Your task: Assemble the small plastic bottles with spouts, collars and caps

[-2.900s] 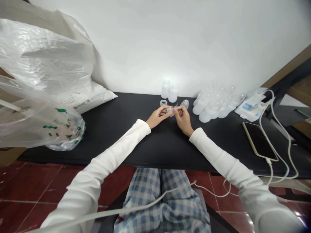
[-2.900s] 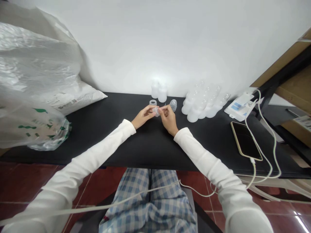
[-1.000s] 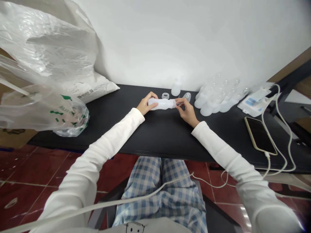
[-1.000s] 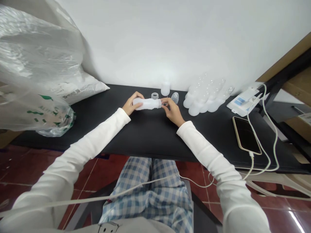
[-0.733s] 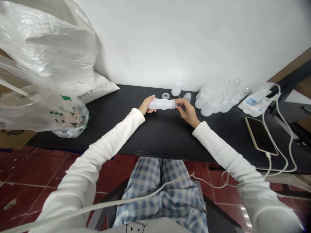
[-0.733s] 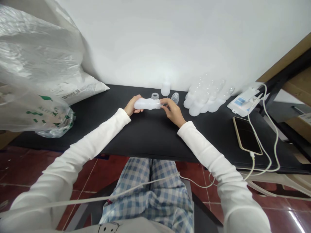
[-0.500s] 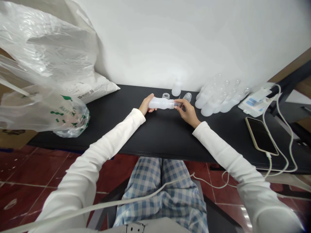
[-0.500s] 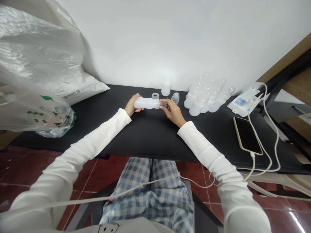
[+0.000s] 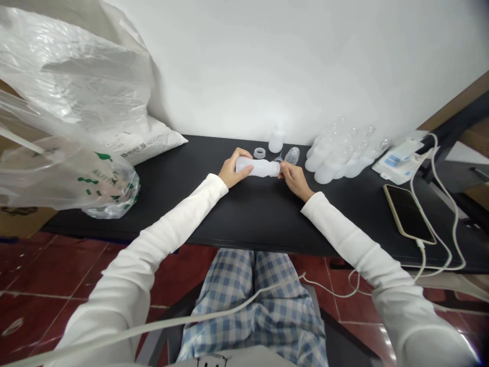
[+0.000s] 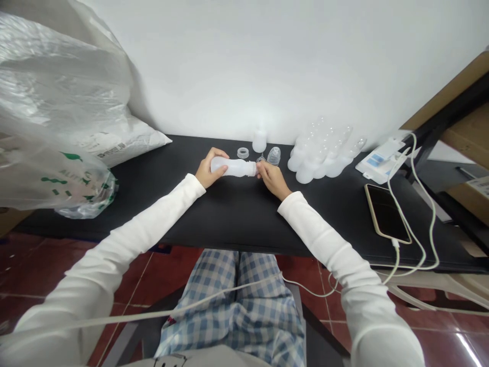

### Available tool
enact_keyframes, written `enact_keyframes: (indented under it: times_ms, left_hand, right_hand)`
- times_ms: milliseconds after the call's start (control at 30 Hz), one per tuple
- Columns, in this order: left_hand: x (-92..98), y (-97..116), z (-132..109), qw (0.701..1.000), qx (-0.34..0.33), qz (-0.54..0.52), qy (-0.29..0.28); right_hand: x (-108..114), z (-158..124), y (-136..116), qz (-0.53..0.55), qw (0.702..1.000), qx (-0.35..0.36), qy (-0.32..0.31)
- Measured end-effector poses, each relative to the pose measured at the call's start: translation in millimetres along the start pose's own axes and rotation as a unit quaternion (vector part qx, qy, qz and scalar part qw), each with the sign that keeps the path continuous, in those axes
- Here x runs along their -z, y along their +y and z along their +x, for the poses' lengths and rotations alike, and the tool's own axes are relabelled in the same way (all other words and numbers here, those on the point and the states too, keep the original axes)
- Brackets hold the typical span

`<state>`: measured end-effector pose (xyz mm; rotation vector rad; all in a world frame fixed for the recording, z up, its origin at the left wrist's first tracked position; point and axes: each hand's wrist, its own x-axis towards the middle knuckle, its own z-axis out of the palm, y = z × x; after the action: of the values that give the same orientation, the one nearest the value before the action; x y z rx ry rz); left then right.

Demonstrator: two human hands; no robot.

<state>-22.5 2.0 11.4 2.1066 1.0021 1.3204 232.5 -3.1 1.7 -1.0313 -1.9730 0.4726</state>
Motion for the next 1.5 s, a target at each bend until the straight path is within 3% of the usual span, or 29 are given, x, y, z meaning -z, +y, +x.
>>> enact_keyframes:
  times_ms: [100,200,300,433,633,800,933,1200,1500]
  left_hand:
    - [-2.7,0.7,1.2,0.999,0.029,-0.033,0.027]
    - [-7.3,-3.1,3.8,0.985,0.124,-0.114,0.047]
    - [-9.2,-6.6,7.4,0.955,0.215,-0.201,0.025]
    - [-6.7,-6.0,10.5,0.931,0.267,-0.248,-0.018]
    - [-3.1,-5.7,7.3,0.948,0.229,-0.22,-0.024]
    - [3.8,-4.3,3.6,0.995,0.073,-0.065,0.021]
    - [6.9,-3.5,2.5,1.0,-0.002,0.007,0.021]
    - [-1.0,-4.3,1.9,0.993,0.079,-0.083,0.037]
    - [-7.3,7.8,1.5,0.947,0.244,-0.209,0.002]
  right_hand:
    - [-1.2,0.7,2.1,0.0,1.0,0.012,0.017]
    - [-4.0,1.4,5.7,0.008,0.999,0.021,0.048]
    - [-7.6,1.0,8.6,0.019,0.998,0.041,0.048]
    - [-10.1,-0.3,8.7,0.027,0.997,0.068,0.041]
    - [-7.1,-1.2,7.4,0.04,0.997,0.063,0.028]
    - [-5.6,-0.7,9.7,0.039,0.998,0.044,0.022]
    - [-7.3,0.1,8.5,0.051,0.997,0.052,0.033]
    - [-7.7,-1.2,-2.1,0.046,0.997,0.066,0.017]
    - [-4.7,-2.2,1.5,-0.067,0.985,0.155,0.025]
